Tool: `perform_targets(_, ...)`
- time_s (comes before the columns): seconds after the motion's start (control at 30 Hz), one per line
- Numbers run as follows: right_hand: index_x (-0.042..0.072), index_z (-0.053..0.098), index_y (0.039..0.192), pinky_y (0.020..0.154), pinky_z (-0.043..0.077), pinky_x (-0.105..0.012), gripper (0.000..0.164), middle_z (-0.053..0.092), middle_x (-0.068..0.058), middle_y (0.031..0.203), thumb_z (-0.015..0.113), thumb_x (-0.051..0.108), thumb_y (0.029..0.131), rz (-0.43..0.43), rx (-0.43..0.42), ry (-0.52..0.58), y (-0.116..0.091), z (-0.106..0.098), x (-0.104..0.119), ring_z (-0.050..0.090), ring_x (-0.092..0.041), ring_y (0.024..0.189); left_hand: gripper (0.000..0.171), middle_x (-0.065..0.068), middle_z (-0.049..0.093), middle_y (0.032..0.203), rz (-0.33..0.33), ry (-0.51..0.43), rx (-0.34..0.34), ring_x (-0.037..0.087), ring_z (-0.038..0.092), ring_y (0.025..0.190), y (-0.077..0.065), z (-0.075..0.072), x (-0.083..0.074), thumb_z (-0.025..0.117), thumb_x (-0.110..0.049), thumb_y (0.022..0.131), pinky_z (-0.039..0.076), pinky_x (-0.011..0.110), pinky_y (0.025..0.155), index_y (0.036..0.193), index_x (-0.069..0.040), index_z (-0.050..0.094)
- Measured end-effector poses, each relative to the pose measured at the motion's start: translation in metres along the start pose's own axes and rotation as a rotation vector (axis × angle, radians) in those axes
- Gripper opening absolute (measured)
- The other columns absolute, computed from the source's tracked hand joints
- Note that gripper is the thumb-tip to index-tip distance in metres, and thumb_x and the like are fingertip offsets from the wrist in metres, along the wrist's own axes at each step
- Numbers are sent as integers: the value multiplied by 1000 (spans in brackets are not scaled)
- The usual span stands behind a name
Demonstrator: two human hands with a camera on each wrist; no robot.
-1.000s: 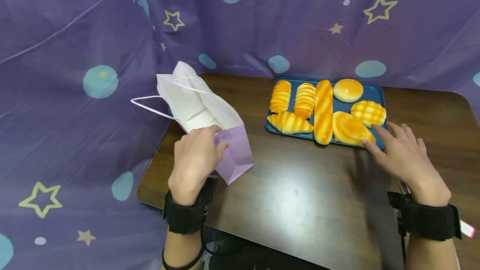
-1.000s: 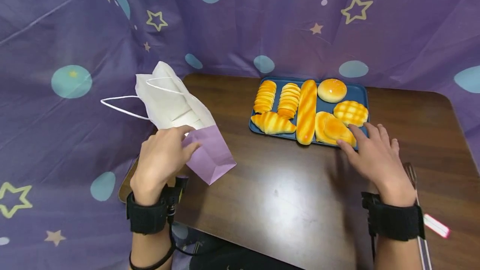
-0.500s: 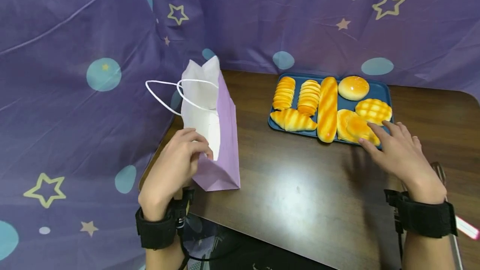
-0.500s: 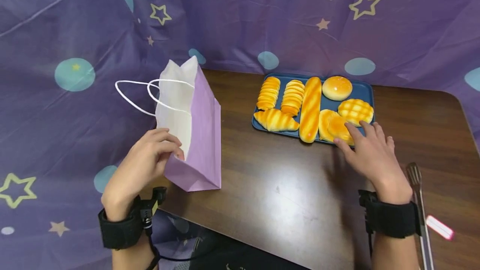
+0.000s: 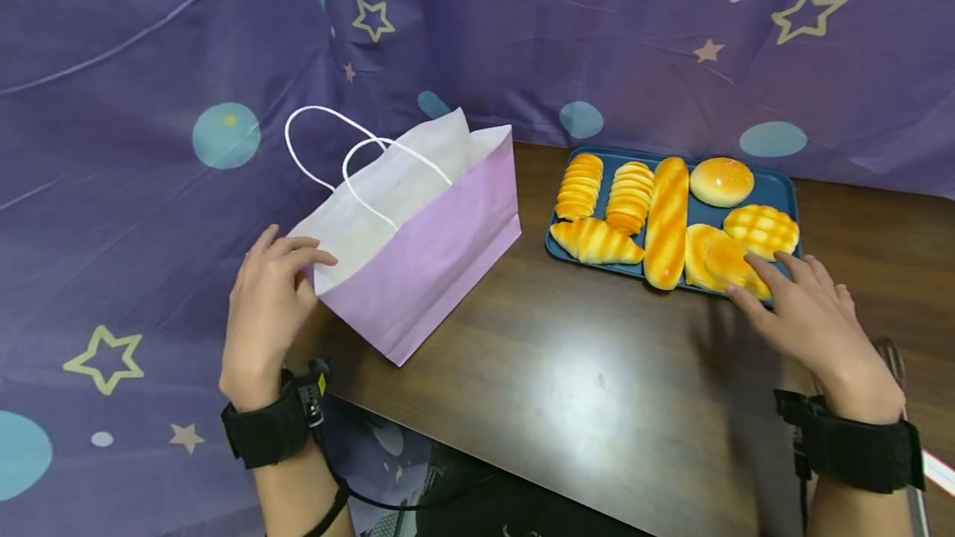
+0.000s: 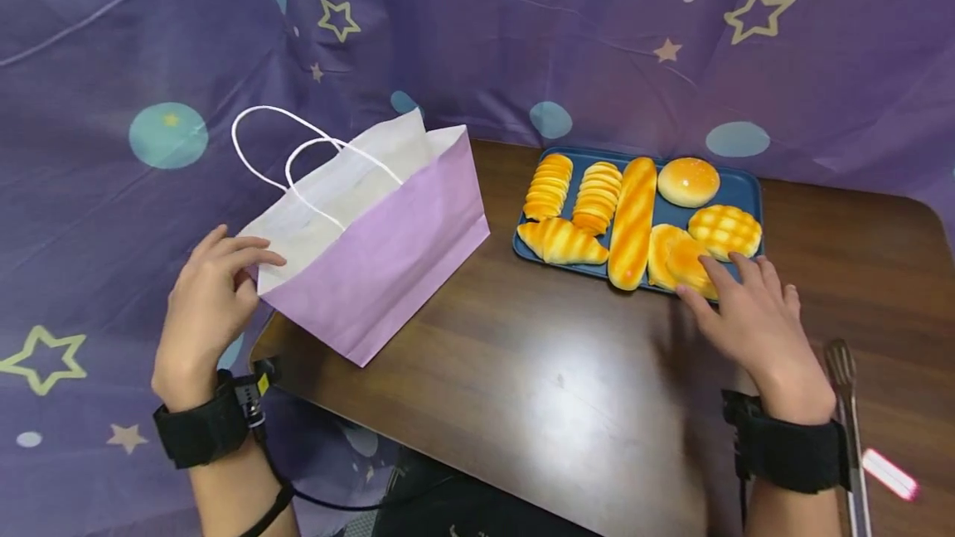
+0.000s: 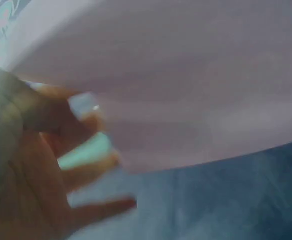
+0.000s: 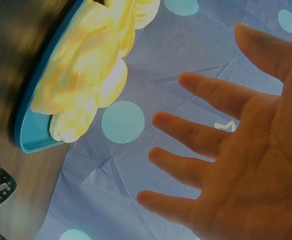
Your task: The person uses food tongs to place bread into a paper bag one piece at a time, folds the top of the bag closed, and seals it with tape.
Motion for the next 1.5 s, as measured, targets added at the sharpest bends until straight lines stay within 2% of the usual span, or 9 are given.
perform_targets(0.13,1,25,154,93,3,-83,76,12,-42,151,36,54,100,-2,-19,-9,-7,-4,-6,-6,-58,135,39,17,69,111,-116,28,-183,36,51,120,-6,-12,-40,41,7,85,42,59,96,102,0,75)
perform_targets(0.27,4,23,155,93,3,-83,73,15,-43,149,37,51,101,-3,-42,-9,-12,-7,-10,-4,-59,135,36,19,67,111,-181,-99,-324,31,61,87,-8,-10,-90,55,-10,92,47,53,72,124,6,63)
perform_targets(0.43,2,25,154,92,5,-84,71,17,-43,148,39,48,102,-13,-50,-15,-14,-5,-8,0,-60,134,77,30,55,122,-369,-134,-252,40,58,90,1,19,-117,66,-32,89,49,55,79,145,12,34)
perform_targets(0.57,-1,26,153,93,5,-83,73,18,-44,147,39,49,102,2,-39,-24,-15,-1,-9,1,-60,134,84,36,51,121,-497,-109,-176,50,57,90,7,41,-111,65,-37,89,48,59,78,146,13,28)
perform_targets(0.73,-2,26,153,94,4,-83,73,19,-44,147,39,49,102,21,-46,-17,-16,1,-12,0,-60,134,59,32,61,108,-455,-144,-198,49,58,95,18,59,-100,63,-30,90,47,60,80,130,11,48)
perform_targets(0.93,-2,25,153,95,4,-82,73,18,-44,147,40,48,101,37,-37,-6,-16,1,-16,-1,-61,133,26,22,65,92,-411,-220,-289,37,59,82,23,61,-79,59,-19,93,45,52,73,100,6,62)
perform_targets(1.13,-1,22,154,96,2,-82,75,15,-43,149,37,50,102,71,-36,0,-21,0,-22,-3,-60,134,34,18,54,76,-382,-262,-341,35,53,74,25,63,-52,50,-24,99,40,50,71,86,7,57)
perform_targets(1.33,-3,25,152,98,-1,-81,75,15,-41,151,37,51,101,117,-71,4,-32,-2,-27,-5,-57,136,46,23,51,79,-344,-327,-367,44,52,86,34,72,-19,36,-30,104,38,54,78,81,6,53)
perform_targets(1.5,-7,29,149,97,3,-81,73,18,-41,149,39,48,101,196,-115,-53,-44,-1,-34,-2,-58,135,46,21,50,81,-318,-373,-354,43,51,87,45,72,10,35,-31,104,37,52,82,83,6,52)
Point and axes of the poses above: each hand's wrist, its own y-axis towards the middle knuckle, its own z-axis out of the palm, x = y × z, the point moved 3 cm from there along y, towards the middle knuckle
